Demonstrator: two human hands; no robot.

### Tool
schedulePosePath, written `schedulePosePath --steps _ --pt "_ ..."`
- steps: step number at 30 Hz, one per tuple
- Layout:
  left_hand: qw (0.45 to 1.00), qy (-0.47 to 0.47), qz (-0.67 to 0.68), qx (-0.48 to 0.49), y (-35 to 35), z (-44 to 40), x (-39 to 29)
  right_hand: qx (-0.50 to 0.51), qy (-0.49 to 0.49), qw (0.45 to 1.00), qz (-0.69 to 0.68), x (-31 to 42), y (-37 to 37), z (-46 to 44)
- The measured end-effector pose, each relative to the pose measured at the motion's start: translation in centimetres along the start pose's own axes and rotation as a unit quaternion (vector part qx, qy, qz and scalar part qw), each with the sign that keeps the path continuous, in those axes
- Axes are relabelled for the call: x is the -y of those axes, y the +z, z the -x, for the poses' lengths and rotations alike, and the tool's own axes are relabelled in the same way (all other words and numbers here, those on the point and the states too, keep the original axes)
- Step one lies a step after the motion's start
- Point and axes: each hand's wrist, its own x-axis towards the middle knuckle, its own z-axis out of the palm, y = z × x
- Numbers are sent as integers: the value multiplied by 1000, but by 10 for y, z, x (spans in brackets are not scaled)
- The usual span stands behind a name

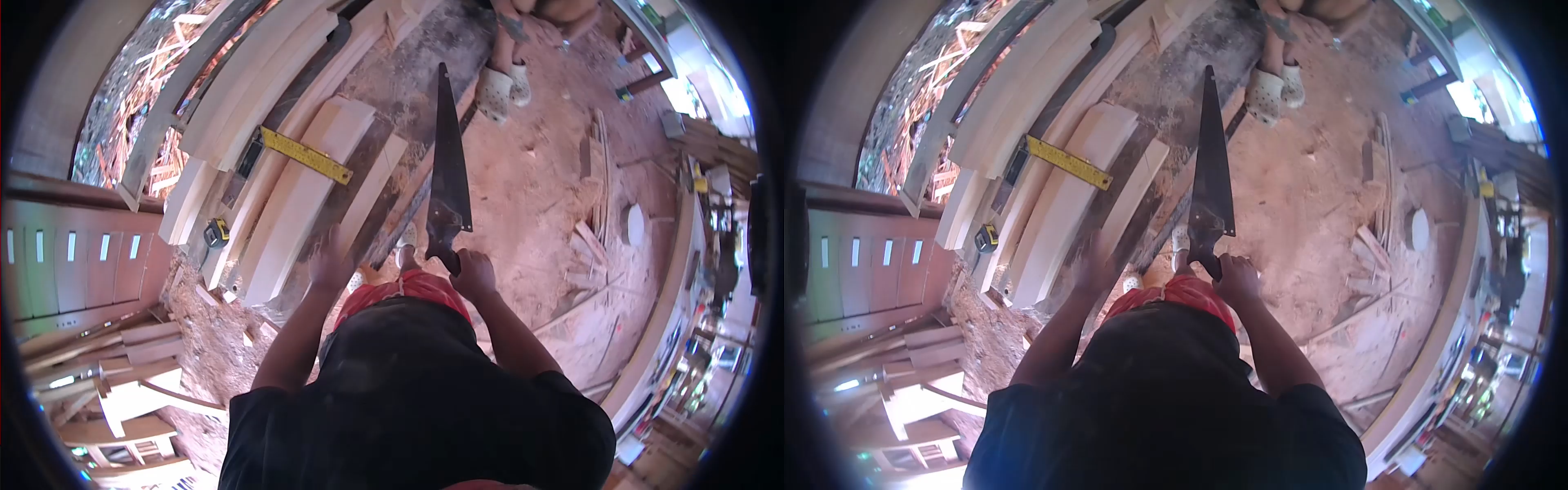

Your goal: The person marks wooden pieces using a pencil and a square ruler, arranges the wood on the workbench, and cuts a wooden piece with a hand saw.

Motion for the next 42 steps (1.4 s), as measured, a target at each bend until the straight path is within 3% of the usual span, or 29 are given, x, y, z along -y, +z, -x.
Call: schedulePosePath --steps 4,11,14,20,23,26,29,30,33,37,40,42 --pt "999 -10 45 6 -6 1 3 -74 70 994 -45 52 14 89" --pt "997 -52 -42 -34 8 -32 -21 -136 97 983 -73 114 23 194" --pt "995 -62 -74 2 7 -35 -26 -133 123 981 -72 116 34 223" --pt "995 60 -79 31 22 -10 -22 -121 148 977 -92 130 30 245" --pt "997 40 -24 59 16 16 -29 -104 154 978 -98 122 29 250" --pt "992 64 -79 -78 40 14 1 -117 158 975 -102 116 26 260" --pt "995 -75 -68 -17 8 -7 -11 -147 158 971 -106 106 27 271" --pt "993 -59 -69 -76 19 -16 -5 -145 161 971 -101 103 28 277" --pt "986 -22 -114 -118 38 -39 1 -137 169 970 -106 94 31 291" --pt "995 -50 -84 -8 23 -44 -43 -115 188 969 -115 92 38 321" --pt "994 24 -110 4 42 -24 -48 -121 193 967 -116 95 49 344" --pt "996 16 -81 14 39 -9 -49 -119 208 962 -128 97 45 347"
